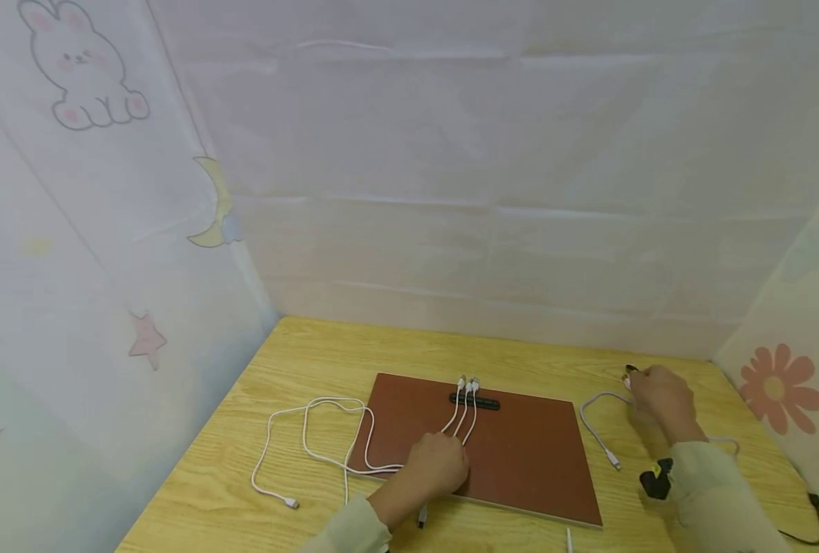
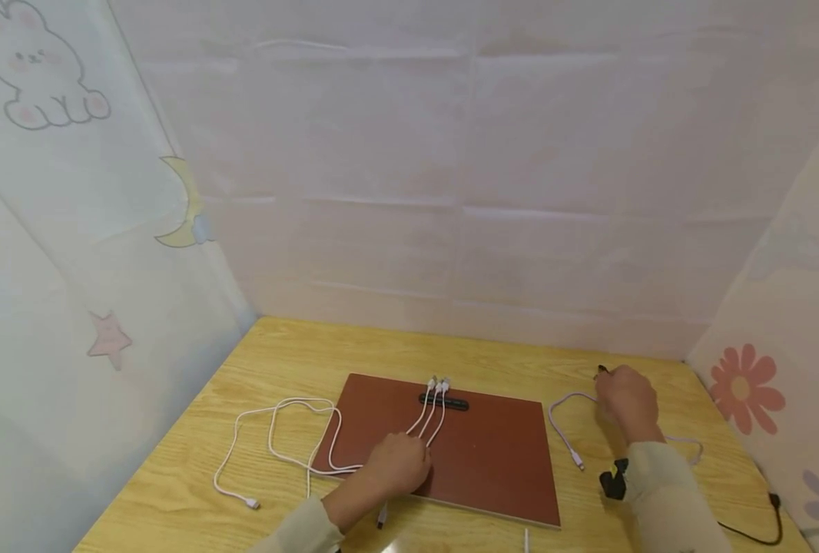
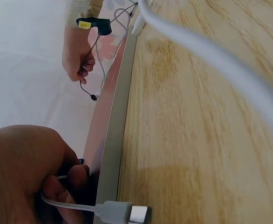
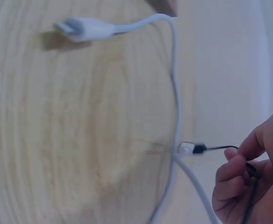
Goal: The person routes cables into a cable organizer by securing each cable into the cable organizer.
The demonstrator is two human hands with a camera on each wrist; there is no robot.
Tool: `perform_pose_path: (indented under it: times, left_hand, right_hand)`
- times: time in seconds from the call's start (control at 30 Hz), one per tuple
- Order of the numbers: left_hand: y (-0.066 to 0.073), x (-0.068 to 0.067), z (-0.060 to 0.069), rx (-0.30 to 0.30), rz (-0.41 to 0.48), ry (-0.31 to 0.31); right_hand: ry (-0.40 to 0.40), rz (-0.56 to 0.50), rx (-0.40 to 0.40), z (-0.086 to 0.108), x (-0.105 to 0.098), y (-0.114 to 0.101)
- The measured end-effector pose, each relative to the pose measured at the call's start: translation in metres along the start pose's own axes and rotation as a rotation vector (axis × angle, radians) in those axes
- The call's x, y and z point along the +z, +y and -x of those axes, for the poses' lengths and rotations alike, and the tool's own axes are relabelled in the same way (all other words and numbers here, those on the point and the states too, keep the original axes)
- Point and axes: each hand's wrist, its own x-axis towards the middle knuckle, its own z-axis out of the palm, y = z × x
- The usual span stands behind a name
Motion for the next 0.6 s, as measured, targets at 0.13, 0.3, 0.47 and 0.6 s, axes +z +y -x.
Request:
perform_pose_path:
  times: [0.13, 0.3, 0.47, 0.6]
  left_hand:
    - [0.0, 0.0, 0.0, 0.012, 0.0, 0.011]
    - [0.0, 0.001, 0.0, 0.008, 0.007, 0.014]
    - [0.0, 0.002, -0.001, -0.005, -0.004, 0.015]
    - [-0.001, 0.002, -0.001, -0.004, -0.012, 0.021]
  right_hand:
    - [0.039, -0.038, 0.007, 0.001, -0.004, -0.001]
    - [0.083, -0.043, -0.016, 0.005, -0.012, -0.001]
    - [0.091, -0.059, 0.004, 0.01, -0.017, -0.002]
    - [0.111, -0.062, 0.012, 0.013, -0.021, -0.005]
